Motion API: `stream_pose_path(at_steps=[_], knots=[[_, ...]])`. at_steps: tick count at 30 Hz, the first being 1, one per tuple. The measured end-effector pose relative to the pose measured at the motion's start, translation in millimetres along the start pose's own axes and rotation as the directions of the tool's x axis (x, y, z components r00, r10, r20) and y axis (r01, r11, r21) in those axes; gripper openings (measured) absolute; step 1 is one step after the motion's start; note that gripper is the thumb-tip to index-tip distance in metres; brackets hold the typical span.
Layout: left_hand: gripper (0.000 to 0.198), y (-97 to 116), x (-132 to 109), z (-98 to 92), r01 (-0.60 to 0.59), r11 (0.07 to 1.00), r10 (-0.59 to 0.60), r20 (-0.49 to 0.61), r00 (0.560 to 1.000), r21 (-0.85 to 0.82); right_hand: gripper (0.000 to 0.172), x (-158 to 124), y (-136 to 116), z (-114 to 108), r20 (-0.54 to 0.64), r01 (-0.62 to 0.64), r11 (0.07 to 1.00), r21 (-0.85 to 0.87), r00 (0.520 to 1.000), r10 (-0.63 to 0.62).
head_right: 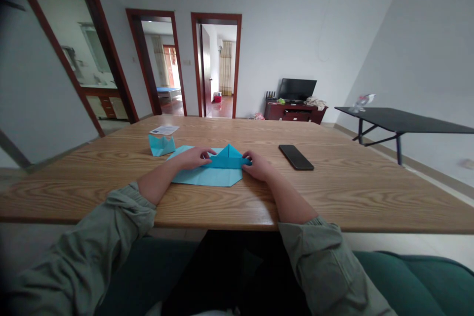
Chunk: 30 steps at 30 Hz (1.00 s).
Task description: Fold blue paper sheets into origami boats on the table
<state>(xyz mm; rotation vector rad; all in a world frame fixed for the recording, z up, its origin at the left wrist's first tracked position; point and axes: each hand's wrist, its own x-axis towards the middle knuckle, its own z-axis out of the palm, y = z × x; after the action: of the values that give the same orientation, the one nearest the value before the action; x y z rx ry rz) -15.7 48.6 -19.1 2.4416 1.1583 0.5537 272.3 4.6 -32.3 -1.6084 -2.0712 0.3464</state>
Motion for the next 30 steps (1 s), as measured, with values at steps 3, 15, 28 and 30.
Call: stream_pose_path(at_steps=[3, 15, 28, 30], knots=[[0.045, -1.5, 0.5, 2.0, 0.025, 0.999, -0.025, -0.018, 1.0, -0.024, 0.04, 2.4, 5.0, 2.1, -0.036, -0.005, 0.998, 0.067, 0.999, 0.007], [0.045, -6.0, 5.0, 5.8, 0.152, 0.988, -0.152, -0.034, 0.988, -0.006, 0.022, 5.0, 4.0, -1.3, -0.154, -0.013, 0.936, 0.352, 0.985, 0.072], [0.04, -2.0, 6.8, 3.0, 0.038, 0.916, -0.098, -0.13, 0.987, -0.4, 0.041, 12.2, 4.6, -6.0, -0.176, 0.013, 0.616, 0.788, 0.963, 0.204], [0.039, 0.0, 6.3, 3.3, 0.034, 0.882, -0.119, -0.152, 0.981, -0.47, 0.045, 11.9, 4.2, -5.4, -0.206, 0.027, 0.633, 0.774, 0.956, 0.21]])
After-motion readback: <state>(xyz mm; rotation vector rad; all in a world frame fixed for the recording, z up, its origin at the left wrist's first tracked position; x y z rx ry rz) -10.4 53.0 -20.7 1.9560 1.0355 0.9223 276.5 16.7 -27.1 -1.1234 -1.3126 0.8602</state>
